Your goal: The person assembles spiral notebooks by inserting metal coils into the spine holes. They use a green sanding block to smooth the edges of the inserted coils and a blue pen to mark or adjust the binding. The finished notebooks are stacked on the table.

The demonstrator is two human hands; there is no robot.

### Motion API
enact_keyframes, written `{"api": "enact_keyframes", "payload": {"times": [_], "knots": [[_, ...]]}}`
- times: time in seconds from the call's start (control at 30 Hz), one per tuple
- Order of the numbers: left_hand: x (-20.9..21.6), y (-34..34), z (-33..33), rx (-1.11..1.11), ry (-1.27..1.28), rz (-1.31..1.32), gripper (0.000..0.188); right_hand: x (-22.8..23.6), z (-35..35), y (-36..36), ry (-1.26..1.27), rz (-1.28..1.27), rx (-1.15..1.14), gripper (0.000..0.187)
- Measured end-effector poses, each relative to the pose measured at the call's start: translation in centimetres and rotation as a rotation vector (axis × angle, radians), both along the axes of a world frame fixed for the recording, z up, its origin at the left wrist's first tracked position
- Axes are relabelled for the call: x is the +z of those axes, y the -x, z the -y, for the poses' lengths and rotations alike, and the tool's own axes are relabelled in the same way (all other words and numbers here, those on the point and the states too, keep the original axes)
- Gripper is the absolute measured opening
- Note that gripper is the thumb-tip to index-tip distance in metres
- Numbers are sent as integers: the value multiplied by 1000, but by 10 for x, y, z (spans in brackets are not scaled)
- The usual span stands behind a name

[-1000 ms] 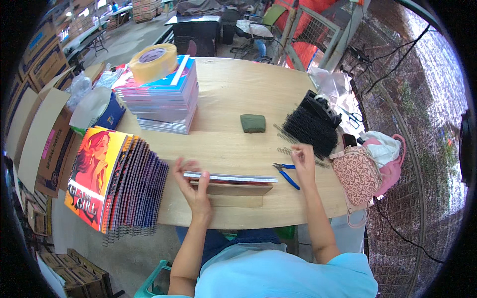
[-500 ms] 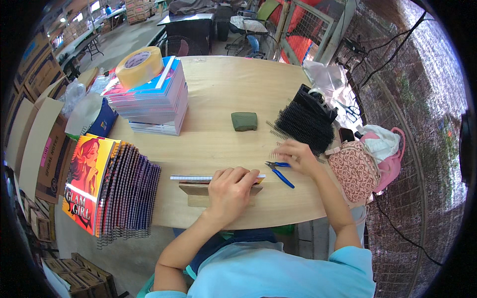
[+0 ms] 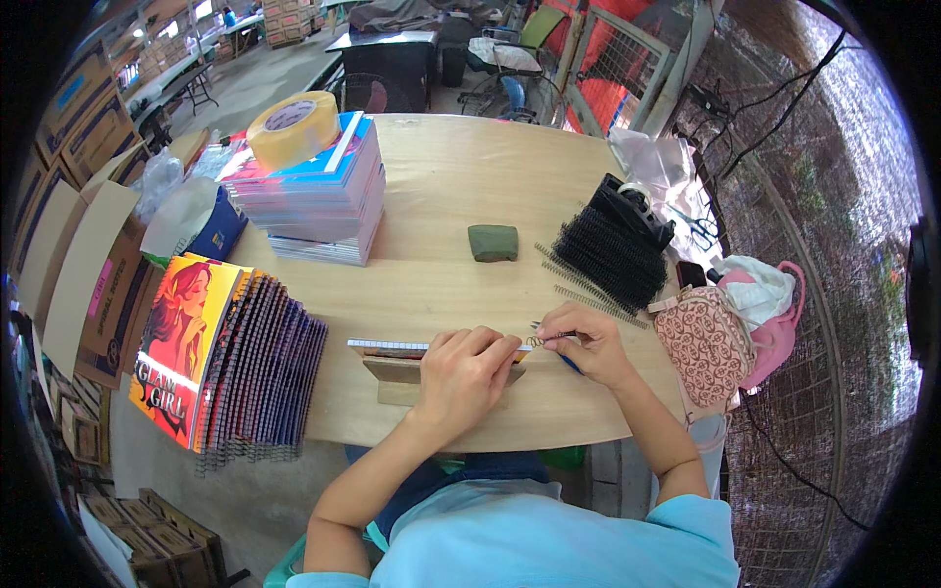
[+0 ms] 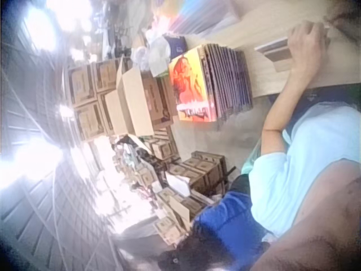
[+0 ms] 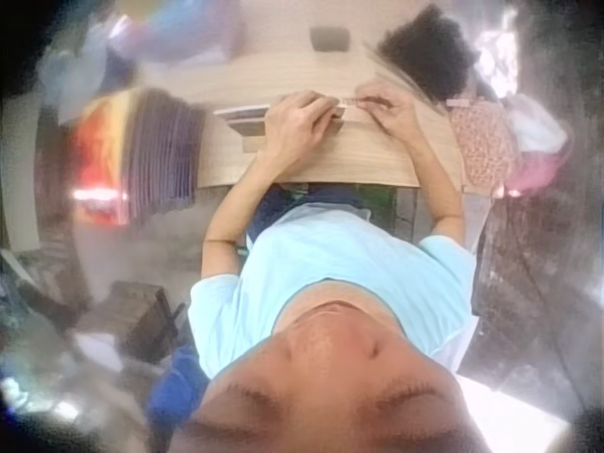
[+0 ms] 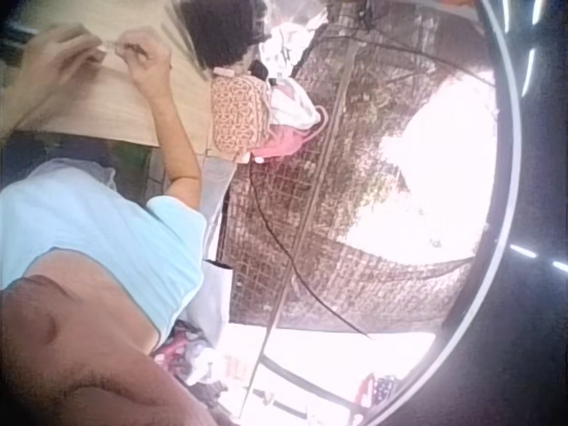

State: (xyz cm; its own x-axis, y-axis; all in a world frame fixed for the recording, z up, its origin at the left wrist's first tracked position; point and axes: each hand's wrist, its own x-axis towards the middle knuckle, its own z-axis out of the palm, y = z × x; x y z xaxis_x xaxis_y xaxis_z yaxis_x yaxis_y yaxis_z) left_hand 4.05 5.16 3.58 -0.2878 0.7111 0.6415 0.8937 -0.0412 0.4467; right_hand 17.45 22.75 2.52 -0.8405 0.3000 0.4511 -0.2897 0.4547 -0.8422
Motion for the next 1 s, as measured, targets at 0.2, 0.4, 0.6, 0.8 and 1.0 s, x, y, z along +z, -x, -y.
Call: {"api": "enact_keyframes", "payload": {"times": [0.2, 0.4, 0.6, 0.8, 1.0], "knots": [[0, -1, 0, 16, 12, 10, 11, 5, 3, 0, -117, -22, -7, 19], [0, 0, -1, 20, -13, 14, 12, 12, 8, -4, 92, 411, -3, 13], [0, 0, -1, 26, 1, 37, 12, 17, 20, -2, -199, 187, -72, 14], [-3, 0, -1, 34, -19, 45, 12, 15, 21, -1, -389, 39, -127, 14], [-3, -2, 0, 51, -7, 31, 12, 22, 17, -1, -79, 436, -74, 14]]}}
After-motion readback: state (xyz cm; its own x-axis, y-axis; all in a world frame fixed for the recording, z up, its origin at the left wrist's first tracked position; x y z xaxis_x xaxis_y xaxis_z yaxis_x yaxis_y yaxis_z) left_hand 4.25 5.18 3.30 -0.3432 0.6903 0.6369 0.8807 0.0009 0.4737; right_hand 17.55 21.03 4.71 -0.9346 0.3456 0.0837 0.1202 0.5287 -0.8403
